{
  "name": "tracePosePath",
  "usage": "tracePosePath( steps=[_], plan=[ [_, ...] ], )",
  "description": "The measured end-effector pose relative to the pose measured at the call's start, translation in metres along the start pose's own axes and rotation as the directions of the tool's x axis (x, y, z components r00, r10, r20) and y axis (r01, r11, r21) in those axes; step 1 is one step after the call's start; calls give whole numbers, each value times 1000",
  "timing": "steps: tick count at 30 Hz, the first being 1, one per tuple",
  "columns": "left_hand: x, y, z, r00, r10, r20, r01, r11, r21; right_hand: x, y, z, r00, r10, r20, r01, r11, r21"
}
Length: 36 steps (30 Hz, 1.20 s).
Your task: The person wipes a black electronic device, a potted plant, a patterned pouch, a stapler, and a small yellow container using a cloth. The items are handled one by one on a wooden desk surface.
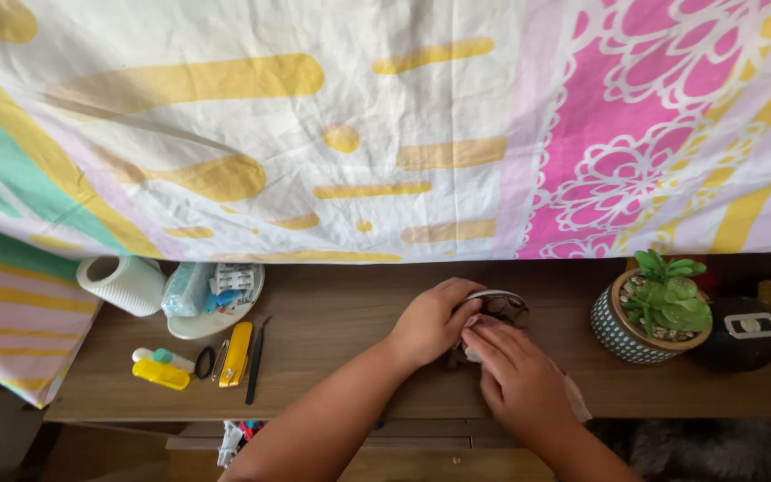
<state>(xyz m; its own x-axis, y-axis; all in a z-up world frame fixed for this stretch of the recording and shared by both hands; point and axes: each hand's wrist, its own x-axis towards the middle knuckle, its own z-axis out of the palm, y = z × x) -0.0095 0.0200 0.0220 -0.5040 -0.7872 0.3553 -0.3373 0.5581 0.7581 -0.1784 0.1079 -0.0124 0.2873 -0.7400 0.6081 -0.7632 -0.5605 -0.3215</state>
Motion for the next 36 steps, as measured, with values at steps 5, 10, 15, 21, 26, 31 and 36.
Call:
tracePosePath(
  steps=[5,10,15,21,26,31,36],
  plan=[
    [4,-36,10,946,-49,321,208,849,-485,5,45,-2,983,180,29,-170,963,-210],
    [6,-44,19,961,-18,276,134,902,-410,-8,10,28,999,39,30,-33,980,-195],
    [7,-34,15,962,23,273,114,874,-473,13,54,7,981,192,7,-185,953,-239],
    [6,-48,19,960,-151,236,236,888,-394,1,7,22,997,10,71,-2,995,-101],
    [9,-37,7,939,-57,340,190,908,-373,2,65,12,972,205,113,-161,938,-308],
    [0,-27,-8,804,54,592,-78,997,15,-14,31,-29,981,151,-120,-151,988,9],
    [-17,-36,39,915,40,401,-210,897,390,-58,8,-43,951,277,-140,-270,961,66]
  ],
)
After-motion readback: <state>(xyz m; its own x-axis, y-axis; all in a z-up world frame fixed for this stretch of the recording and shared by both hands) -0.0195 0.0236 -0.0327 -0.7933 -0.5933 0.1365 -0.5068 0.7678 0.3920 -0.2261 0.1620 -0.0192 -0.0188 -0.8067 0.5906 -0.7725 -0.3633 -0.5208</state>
